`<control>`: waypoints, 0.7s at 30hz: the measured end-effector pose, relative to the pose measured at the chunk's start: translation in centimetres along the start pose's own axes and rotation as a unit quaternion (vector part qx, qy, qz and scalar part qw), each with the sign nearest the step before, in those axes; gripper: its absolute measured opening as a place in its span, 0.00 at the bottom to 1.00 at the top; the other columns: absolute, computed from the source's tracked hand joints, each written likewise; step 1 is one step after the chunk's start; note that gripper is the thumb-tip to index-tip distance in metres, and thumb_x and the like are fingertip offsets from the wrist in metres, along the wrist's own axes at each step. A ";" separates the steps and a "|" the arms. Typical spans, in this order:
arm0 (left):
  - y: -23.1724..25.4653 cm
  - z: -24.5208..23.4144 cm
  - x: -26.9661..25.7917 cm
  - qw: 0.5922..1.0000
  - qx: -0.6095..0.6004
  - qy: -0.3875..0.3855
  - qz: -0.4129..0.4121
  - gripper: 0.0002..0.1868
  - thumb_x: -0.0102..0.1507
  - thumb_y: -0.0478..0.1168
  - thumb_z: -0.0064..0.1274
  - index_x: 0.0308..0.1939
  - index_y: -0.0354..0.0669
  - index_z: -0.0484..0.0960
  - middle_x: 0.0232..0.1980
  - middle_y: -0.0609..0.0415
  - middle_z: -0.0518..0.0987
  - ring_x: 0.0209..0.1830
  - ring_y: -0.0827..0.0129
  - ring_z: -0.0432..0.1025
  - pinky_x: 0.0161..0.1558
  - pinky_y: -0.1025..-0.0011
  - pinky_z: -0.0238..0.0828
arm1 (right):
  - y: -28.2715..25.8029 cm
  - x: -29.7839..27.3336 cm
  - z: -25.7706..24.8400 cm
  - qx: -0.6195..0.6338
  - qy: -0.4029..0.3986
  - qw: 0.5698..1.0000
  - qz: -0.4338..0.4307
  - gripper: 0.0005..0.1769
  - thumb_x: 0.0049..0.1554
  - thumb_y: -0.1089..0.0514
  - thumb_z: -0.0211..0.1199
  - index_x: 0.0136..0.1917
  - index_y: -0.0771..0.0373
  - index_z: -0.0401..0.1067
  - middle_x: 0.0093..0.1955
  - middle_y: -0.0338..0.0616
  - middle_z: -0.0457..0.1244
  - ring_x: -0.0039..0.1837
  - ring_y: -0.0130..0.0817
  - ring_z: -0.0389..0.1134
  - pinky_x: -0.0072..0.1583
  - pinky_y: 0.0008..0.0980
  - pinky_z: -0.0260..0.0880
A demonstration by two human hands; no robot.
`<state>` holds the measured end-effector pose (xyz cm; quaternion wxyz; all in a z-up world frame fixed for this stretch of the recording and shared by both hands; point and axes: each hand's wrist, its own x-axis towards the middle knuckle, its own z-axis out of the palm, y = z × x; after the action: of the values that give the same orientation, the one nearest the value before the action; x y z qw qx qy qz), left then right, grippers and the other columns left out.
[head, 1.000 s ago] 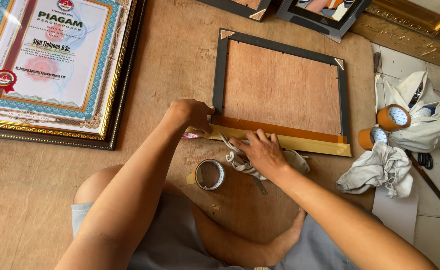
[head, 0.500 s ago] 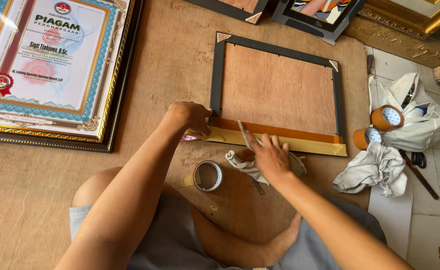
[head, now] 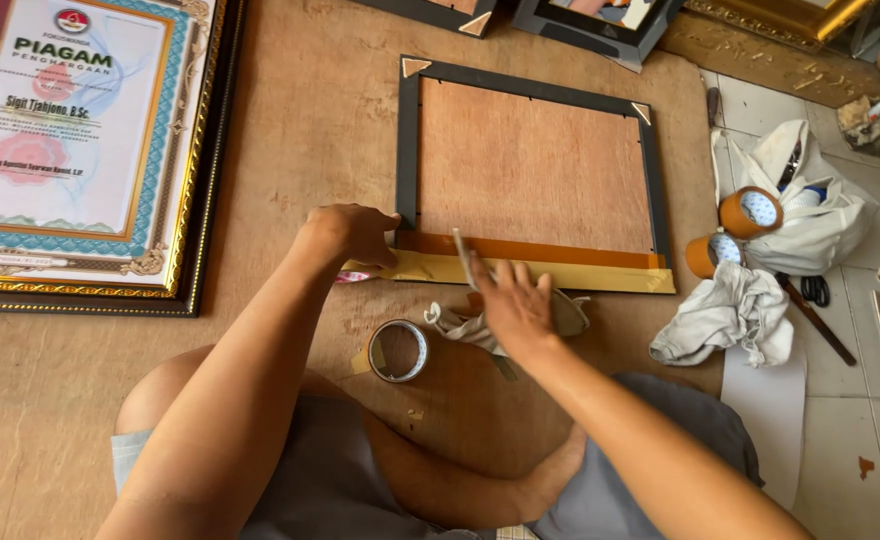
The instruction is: Applying adhesive tape to the back of a picture frame to secure the backing
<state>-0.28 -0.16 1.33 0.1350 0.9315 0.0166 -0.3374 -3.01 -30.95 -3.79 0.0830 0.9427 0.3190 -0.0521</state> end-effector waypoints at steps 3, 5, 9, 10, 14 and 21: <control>0.2 -0.4 -0.8 1.000 -0.002 -0.009 -0.004 0.45 0.58 0.66 0.61 0.82 0.82 0.73 0.77 0.58 0.83 0.78 0.55 0.76 0.71 0.43 0.78 | 4.7 -2.0 2.4 -0.053 -0.053 0.996 0.054 0.39 0.67 0.62 0.50 0.89 0.42 0.56 0.61 0.47 0.61 0.65 0.52 0.64 0.61 0.63 0.62; 0.2 -0.8 -1.1 1.000 -0.004 -0.010 0.000 0.45 0.59 0.66 0.60 0.83 0.80 0.72 0.78 0.57 0.82 0.79 0.54 0.75 0.72 0.43 0.77 | 8.2 -2.8 3.6 -0.071 -0.075 0.991 0.087 0.39 0.68 0.60 0.51 0.90 0.43 0.53 0.62 0.48 0.62 0.66 0.52 0.64 0.62 0.64 0.61; -0.5 0.2 1.2 1.000 0.000 -0.001 -0.009 0.45 0.59 0.70 0.61 0.83 0.85 0.71 0.78 0.58 0.82 0.79 0.55 0.75 0.71 0.43 0.78 | 15.6 -4.3 5.6 -0.089 -0.135 0.969 0.185 0.40 0.70 0.58 0.42 0.93 0.44 0.47 0.66 0.51 0.64 0.68 0.55 0.64 0.63 0.68 0.58; -0.9 0.8 2.2 1.000 0.002 -0.001 -0.006 0.45 0.59 0.70 0.61 0.83 0.85 0.71 0.78 0.58 0.82 0.79 0.55 0.75 0.71 0.43 0.78 | 16.7 -4.6 5.2 -0.088 -0.135 0.969 0.189 0.40 0.70 0.58 0.42 0.93 0.44 0.47 0.66 0.51 0.64 0.68 0.55 0.64 0.63 0.68 0.58; -1.3 1.5 3.3 1.000 -0.009 -0.002 -0.018 0.47 0.58 0.73 0.62 0.83 0.88 0.69 0.78 0.57 0.82 0.79 0.55 0.74 0.72 0.42 0.77 | 22.3 -5.6 5.2 -0.026 -0.227 0.904 0.361 0.41 0.73 0.49 0.39 0.96 0.37 0.37 0.82 0.53 0.60 0.81 0.59 0.59 0.73 0.77 0.48; -1.0 1.4 2.9 1.000 -0.001 -0.007 -0.026 0.46 0.60 0.67 0.64 0.83 0.90 0.68 0.77 0.57 0.83 0.78 0.54 0.76 0.72 0.43 0.77 | 25.2 -6.9 5.8 0.062 -0.182 0.885 0.425 0.39 0.75 0.44 0.40 0.94 0.22 0.35 0.83 0.50 0.58 0.85 0.56 0.55 0.76 0.75 0.45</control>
<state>0.97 0.30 -1.73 0.1269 0.9284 0.0403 -0.3469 6.71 -55.88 -5.36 0.0955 0.9652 -0.1365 -0.2016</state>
